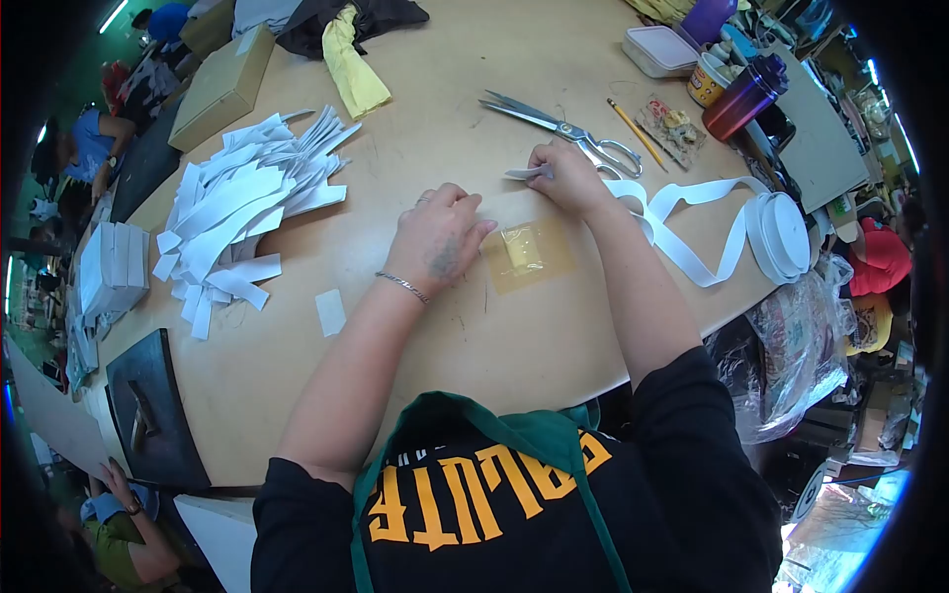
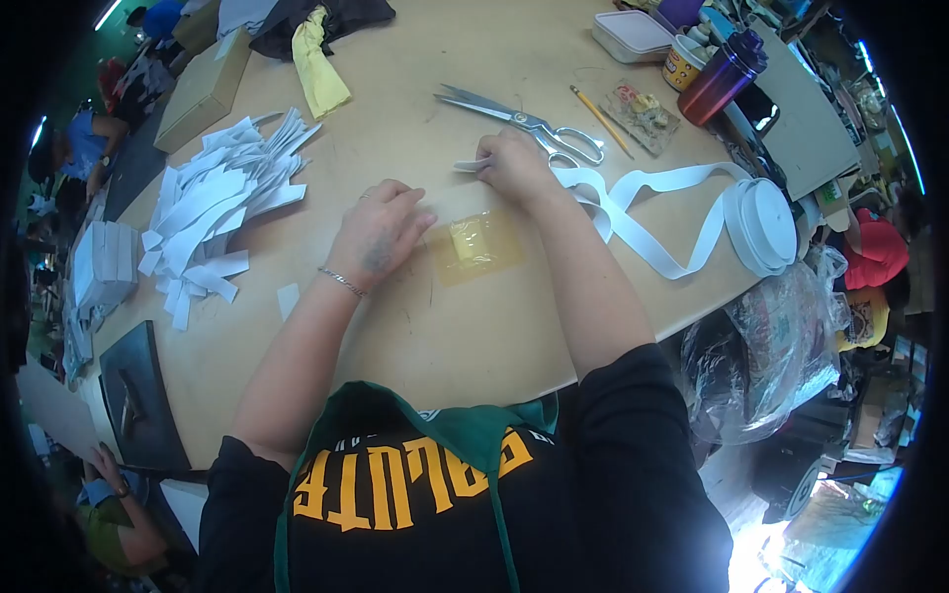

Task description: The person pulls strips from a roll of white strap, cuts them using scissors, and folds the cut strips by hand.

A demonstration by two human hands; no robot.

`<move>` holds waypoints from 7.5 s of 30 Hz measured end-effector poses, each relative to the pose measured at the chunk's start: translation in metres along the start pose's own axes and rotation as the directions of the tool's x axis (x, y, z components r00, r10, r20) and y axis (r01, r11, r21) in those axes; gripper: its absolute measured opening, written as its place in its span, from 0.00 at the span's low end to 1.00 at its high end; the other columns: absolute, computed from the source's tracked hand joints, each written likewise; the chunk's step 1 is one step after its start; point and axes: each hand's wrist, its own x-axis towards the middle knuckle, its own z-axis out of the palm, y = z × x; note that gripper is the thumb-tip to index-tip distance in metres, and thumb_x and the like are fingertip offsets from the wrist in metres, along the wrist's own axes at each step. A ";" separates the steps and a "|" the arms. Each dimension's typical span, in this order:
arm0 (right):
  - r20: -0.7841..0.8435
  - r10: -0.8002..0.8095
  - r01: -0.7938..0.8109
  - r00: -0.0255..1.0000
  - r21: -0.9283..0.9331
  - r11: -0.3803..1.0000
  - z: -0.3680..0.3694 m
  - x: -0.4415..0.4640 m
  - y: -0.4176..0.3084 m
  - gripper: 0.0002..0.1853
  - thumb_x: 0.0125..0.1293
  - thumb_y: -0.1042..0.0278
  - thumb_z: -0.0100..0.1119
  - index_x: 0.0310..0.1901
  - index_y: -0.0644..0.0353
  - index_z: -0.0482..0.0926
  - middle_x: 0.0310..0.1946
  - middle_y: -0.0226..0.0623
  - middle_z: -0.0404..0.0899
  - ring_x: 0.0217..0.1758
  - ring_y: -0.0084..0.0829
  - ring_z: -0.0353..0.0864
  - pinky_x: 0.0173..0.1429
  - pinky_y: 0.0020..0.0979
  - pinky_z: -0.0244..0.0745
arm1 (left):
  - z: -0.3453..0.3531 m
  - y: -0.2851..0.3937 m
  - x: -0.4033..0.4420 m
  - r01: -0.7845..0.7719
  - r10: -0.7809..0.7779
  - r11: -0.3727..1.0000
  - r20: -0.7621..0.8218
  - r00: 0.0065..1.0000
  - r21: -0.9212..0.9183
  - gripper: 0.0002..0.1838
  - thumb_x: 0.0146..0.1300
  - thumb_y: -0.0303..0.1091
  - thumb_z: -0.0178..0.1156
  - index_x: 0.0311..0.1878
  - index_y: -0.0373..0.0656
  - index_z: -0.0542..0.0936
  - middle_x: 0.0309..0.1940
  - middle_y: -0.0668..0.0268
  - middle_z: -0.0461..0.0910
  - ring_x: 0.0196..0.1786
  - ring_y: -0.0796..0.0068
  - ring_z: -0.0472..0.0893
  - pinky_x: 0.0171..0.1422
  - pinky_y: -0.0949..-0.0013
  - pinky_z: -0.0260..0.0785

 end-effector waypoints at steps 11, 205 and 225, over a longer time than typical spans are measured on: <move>-0.183 -0.222 0.287 0.958 0.645 0.708 -0.019 -0.084 -0.072 0.13 0.42 0.90 0.63 0.27 0.59 0.80 0.36 0.30 0.72 0.40 0.24 0.74 0.43 0.24 0.72 | 0.001 0.017 -0.015 0.390 -0.008 0.167 0.395 0.919 -0.905 0.24 0.62 0.29 0.59 0.62 0.36 0.71 0.51 0.63 0.77 0.53 0.78 0.75 0.58 0.72 0.67; -0.158 -0.577 0.590 0.801 0.370 0.718 0.092 -0.059 -0.188 0.18 0.51 0.68 0.66 0.45 0.57 0.78 0.39 0.38 0.77 0.45 0.40 0.75 0.52 0.38 0.70 | -0.046 -0.050 -0.142 0.610 -0.717 0.461 0.135 0.684 -0.644 0.16 0.64 0.39 0.56 0.27 0.36 0.79 0.18 0.70 0.75 0.23 0.83 0.71 0.28 0.76 0.62; 0.140 -0.684 0.662 0.716 0.173 0.729 0.085 -0.035 -0.190 0.11 0.50 0.66 0.67 0.36 0.59 0.82 0.39 0.35 0.78 0.43 0.37 0.73 0.49 0.34 0.73 | -0.027 -0.067 -0.166 0.324 -0.335 0.941 -0.418 0.844 -0.100 0.06 0.49 0.28 0.66 0.31 0.41 0.80 0.29 0.64 0.73 0.34 0.63 0.74 0.38 0.63 0.68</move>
